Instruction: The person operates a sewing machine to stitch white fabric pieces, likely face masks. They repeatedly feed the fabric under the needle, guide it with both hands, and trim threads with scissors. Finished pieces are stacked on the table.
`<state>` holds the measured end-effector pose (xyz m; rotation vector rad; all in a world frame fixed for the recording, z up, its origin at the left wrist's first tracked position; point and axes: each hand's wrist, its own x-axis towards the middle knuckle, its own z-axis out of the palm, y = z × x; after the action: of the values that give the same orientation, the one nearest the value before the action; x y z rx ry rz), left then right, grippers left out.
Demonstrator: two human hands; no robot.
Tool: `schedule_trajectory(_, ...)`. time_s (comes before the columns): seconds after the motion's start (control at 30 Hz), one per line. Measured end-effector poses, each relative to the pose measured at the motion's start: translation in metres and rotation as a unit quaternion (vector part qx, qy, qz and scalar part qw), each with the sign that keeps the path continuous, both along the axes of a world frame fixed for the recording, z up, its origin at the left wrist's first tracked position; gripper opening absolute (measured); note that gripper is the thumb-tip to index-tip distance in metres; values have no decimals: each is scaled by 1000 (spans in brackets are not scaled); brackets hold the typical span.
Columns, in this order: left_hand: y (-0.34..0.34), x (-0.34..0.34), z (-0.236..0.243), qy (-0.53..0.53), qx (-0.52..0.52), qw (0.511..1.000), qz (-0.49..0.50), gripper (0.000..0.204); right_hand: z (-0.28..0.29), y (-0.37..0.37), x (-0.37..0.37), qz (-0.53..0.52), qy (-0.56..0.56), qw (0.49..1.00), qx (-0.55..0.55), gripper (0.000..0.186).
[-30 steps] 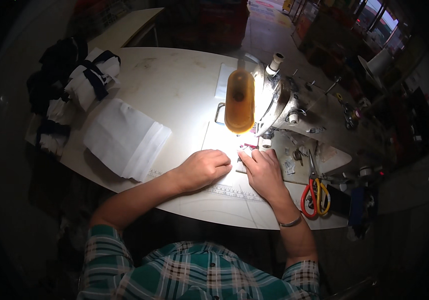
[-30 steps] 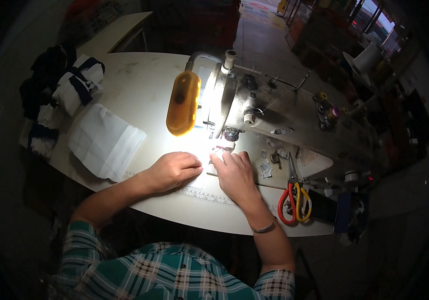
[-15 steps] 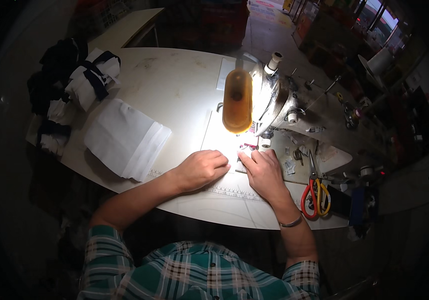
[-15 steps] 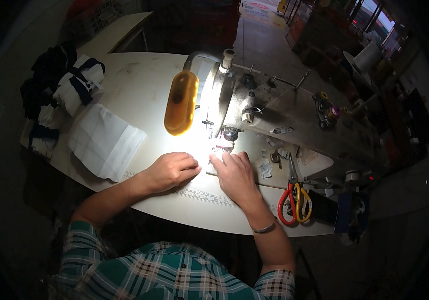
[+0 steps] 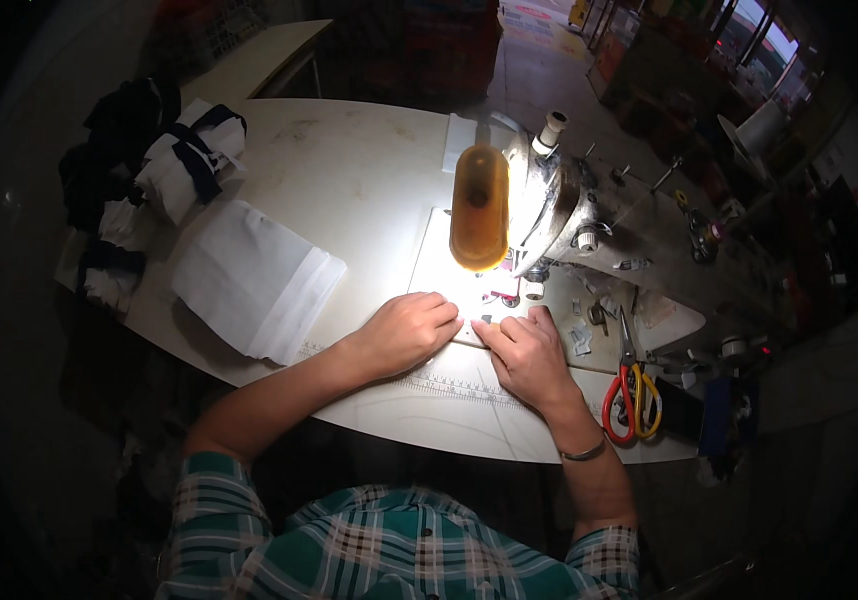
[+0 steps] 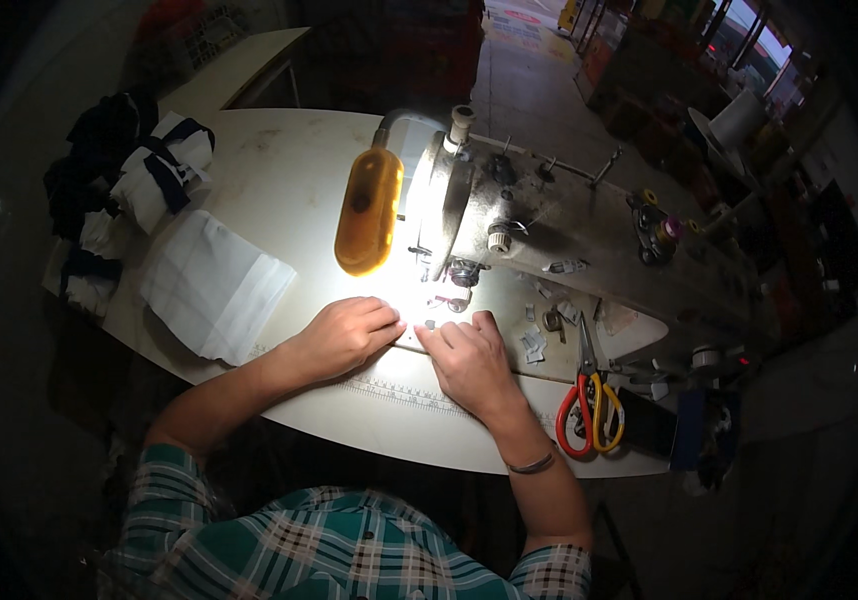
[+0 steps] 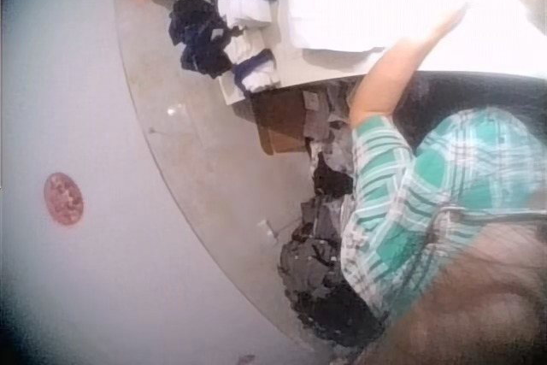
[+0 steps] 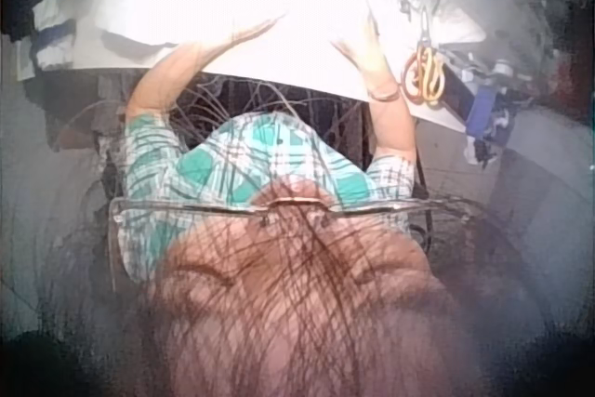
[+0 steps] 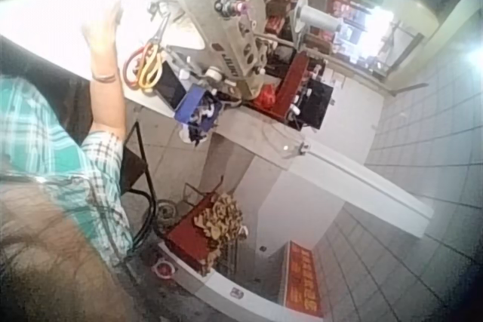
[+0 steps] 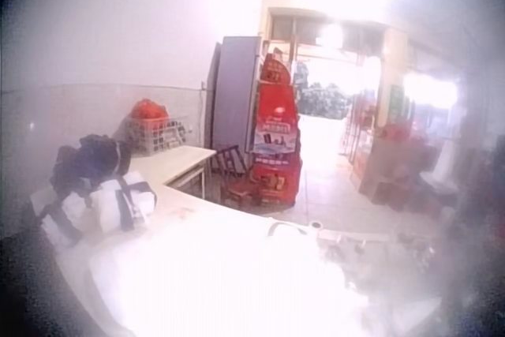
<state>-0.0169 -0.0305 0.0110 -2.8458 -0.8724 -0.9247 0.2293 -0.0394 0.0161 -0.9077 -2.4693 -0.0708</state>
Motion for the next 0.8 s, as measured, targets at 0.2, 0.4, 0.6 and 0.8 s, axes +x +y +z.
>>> schedule_trajectory(0.2, 4, 2, -1, 25, -23, 999, 34, 18, -6, 2, -2, -35, -18, 999, 10, 31)
schedule_trajectory(0.4, 11, 5, -4, 27, -39, 997, 57, 21, -8, 3, -5, -65, -24, 998, -5, 34)
schedule_trajectory(0.6, 20, 7, -6, 44, -65, 994, 73, 23, -6, 3, -6, -78, -32, 996, -6, 37)
schedule_trajectory(0.8, 28, 8, -6, 62, -50, 993, 83, 22, -4, 2, -6, -88, -35, 995, -21, 41)
